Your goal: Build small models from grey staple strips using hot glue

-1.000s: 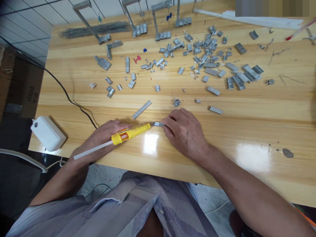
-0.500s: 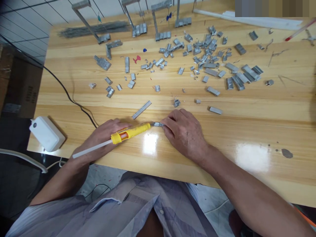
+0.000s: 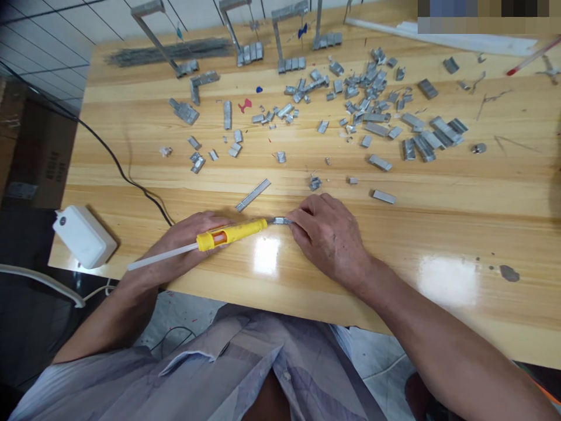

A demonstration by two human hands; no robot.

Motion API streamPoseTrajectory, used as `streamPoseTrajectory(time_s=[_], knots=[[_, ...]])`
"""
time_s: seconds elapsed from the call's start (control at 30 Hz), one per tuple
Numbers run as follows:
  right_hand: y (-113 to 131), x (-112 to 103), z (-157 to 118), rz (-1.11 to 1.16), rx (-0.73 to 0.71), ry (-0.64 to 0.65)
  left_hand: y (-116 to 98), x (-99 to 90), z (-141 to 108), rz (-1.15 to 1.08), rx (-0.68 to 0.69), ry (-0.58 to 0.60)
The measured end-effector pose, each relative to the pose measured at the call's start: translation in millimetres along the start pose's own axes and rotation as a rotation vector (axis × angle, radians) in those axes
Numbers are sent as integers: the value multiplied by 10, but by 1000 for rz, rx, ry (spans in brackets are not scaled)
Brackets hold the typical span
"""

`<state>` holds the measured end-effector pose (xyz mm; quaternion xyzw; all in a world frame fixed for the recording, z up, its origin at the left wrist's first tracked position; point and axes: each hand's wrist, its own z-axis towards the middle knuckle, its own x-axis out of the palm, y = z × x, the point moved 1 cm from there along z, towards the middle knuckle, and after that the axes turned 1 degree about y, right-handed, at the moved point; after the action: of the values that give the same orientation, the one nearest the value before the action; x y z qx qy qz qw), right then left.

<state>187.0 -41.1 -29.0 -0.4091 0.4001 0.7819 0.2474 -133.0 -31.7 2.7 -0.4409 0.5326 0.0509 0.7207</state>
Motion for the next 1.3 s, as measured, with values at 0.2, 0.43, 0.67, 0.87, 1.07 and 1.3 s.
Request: streamPoseTrajectory(time_s=[0.2,0.43,0.67,0.87,1.07,1.3], knots=[[3,-3,7,-4,-11,-9,10,9,24,-6,41,-21],[-1,-3,6,4,16,14,35,2,38,-35,75,-10],[-8,-6,9,3,14,27,76,8,12,-41,88,-7],[-2,-11,10,4,17,23,108,14,-17,-50,95,-2],[-2,-13,13,11,15,26,114,6,-26,-60,81,17],[-1,-18,15,-5,11,30,126,14,-34,-52,66,36]])
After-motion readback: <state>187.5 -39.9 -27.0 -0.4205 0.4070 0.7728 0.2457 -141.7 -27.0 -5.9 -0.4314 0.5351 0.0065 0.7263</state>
